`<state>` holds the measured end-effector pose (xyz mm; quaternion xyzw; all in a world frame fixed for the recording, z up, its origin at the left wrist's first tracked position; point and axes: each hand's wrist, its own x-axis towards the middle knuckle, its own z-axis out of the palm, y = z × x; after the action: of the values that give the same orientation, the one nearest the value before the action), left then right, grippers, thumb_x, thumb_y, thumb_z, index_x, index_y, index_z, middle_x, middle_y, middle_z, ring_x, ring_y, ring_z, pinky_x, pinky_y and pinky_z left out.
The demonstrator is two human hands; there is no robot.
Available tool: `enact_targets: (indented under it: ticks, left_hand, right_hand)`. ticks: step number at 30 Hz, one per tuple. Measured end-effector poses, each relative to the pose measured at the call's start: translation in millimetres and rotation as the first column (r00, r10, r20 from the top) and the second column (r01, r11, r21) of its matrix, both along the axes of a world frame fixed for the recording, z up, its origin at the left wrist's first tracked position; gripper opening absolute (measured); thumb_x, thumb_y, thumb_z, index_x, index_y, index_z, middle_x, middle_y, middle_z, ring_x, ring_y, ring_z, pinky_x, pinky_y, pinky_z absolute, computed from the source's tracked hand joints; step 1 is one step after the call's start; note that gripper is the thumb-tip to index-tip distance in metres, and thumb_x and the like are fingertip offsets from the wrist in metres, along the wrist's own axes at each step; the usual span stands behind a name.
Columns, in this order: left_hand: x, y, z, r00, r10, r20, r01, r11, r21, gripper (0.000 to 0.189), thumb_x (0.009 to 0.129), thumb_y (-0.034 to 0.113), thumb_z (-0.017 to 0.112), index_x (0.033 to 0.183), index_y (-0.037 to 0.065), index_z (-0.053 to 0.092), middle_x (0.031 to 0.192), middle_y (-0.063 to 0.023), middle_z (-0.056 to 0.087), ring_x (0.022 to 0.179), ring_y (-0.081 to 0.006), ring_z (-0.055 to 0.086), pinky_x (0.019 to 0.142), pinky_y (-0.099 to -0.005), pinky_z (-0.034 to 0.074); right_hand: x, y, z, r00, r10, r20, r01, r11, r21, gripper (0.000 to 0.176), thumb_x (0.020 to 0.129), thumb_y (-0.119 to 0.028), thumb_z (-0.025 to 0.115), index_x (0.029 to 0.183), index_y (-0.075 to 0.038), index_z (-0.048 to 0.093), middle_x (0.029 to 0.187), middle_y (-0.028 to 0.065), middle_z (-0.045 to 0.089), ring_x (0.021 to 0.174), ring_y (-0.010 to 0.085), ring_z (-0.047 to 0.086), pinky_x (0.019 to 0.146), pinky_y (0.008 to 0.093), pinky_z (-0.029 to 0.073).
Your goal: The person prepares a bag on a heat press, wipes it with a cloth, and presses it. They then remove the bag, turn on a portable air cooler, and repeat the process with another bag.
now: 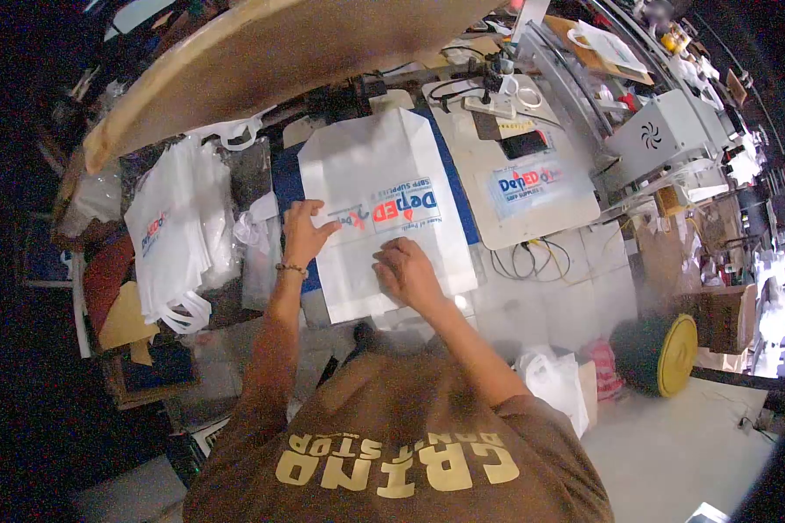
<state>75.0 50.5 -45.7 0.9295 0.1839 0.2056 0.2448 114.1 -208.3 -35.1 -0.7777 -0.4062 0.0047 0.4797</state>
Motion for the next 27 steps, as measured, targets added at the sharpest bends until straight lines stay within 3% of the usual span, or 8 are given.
enact_targets:
  ticks: [3,6,8,9,11,19,21,27]
  left_hand:
    - [1.1,-5.3,1.2,0.999,0.016,-0.032,-0.017,0.999,-0.041,0.037,0.07,0.021,0.087,0.101,0.008,0.069,0.102,-0.0096,0.063,0.099,-0.0339,0.059,0.086,-0.0462,0.047]
    - [2.3,-20.9,6.2,0.983,-0.034,0.179,0.042,0.998,-0.042,0.02,0.077,0.011,0.078,0.095,0.008,0.069,0.091,-0.0085,0.065,0.09,-0.033,0.061,0.083,-0.045,0.047]
    - [-8.4,-56.5,26.0,0.937,-0.155,0.312,0.104,0.979,0.176,0.009,0.081,0.005,0.071,0.09,0.008,0.068,0.089,-0.008,0.066,0.088,-0.0302,0.062,0.083,-0.0443,0.046]
    - [-11.2,-70.3,24.1,0.938,-0.157,0.309,0.106,0.979,0.174,0.009,0.081,0.005,0.071,0.09,0.008,0.068,0.089,-0.008,0.066,0.088,-0.0302,0.062,0.083,-0.0443,0.046]
    - [-16.3,-93.1,19.9,0.892,-0.299,0.338,0.208,0.937,0.28,0.008,0.081,0.004,0.069,0.088,0.007,0.067,0.092,-0.0079,0.067,0.089,-0.0283,0.063,0.082,-0.0438,0.045]
    - [-25.2,-92.3,33.7,0.86,-0.356,0.365,0.371,0.928,0.031,0.006,0.08,0.004,0.07,0.086,0.004,0.067,0.093,-0.0079,0.069,0.093,-0.0275,0.065,0.087,-0.0405,0.047]
    - [-12.5,-61.9,10.7,0.945,-0.137,0.297,0.168,0.983,-0.079,0.009,0.084,0.007,0.069,0.092,0.005,0.071,0.096,-0.0077,0.069,0.095,-0.0284,0.064,0.09,-0.0399,0.047]
    - [7.9,-35.5,5.6,0.956,-0.274,0.106,0.263,0.959,0.108,0.023,0.087,0.011,0.067,0.108,0.012,0.076,0.104,-0.0063,0.063,0.101,-0.0279,0.057,0.088,-0.041,0.044]
  right_hand:
    - [0.5,1.2,2.3,0.998,0.004,-0.058,-0.003,1.0,0.021,0.019,0.085,-0.011,0.072,0.101,-0.002,0.072,0.1,0.0176,0.066,0.093,0.0384,0.063,0.083,0.0436,0.052]
    - [0.2,7.7,4.2,0.985,-0.02,-0.173,0.026,0.999,0.032,0.023,0.088,-0.013,0.071,0.107,0.0,0.07,0.094,0.0164,0.068,0.085,0.0332,0.067,0.077,0.0407,0.053]
    - [-0.8,17.4,0.0,0.816,-0.1,-0.57,0.202,0.972,0.119,0.035,0.09,-0.019,0.073,0.117,0.001,0.065,0.09,0.0132,0.069,0.081,0.0238,0.067,0.073,0.036,0.053]
    - [1.8,22.1,-5.0,0.813,-0.102,-0.573,0.204,0.972,0.117,0.035,0.09,-0.019,0.073,0.117,0.001,0.065,0.09,0.0132,0.069,0.081,0.0238,0.067,0.073,0.036,0.053]
    - [10.8,31.6,-12.4,0.655,-0.144,-0.742,0.412,0.891,0.192,0.045,0.09,-0.022,0.076,0.124,0.001,0.058,0.084,0.0095,0.068,0.077,0.016,0.063,0.071,0.0315,0.051]
    - [37.6,16.0,-25.2,0.744,-0.178,-0.644,0.298,0.951,0.082,0.039,0.087,-0.005,0.069,0.124,0.001,0.058,0.086,0.0075,0.068,0.078,0.0135,0.063,0.072,0.0286,0.052]
    - [37.6,11.0,-27.4,0.749,-0.06,-0.66,0.258,0.944,0.206,0.039,0.091,0.0,0.068,0.127,0.003,0.055,0.086,0.0033,0.065,0.079,0.0103,0.06,0.075,0.0252,0.05]
    - [34.0,10.3,-25.0,0.745,-0.103,-0.659,0.292,0.939,0.183,0.035,0.092,0.0,0.066,0.125,0.004,0.056,0.085,0.0023,0.064,0.078,0.0094,0.059,0.073,0.0238,0.049]
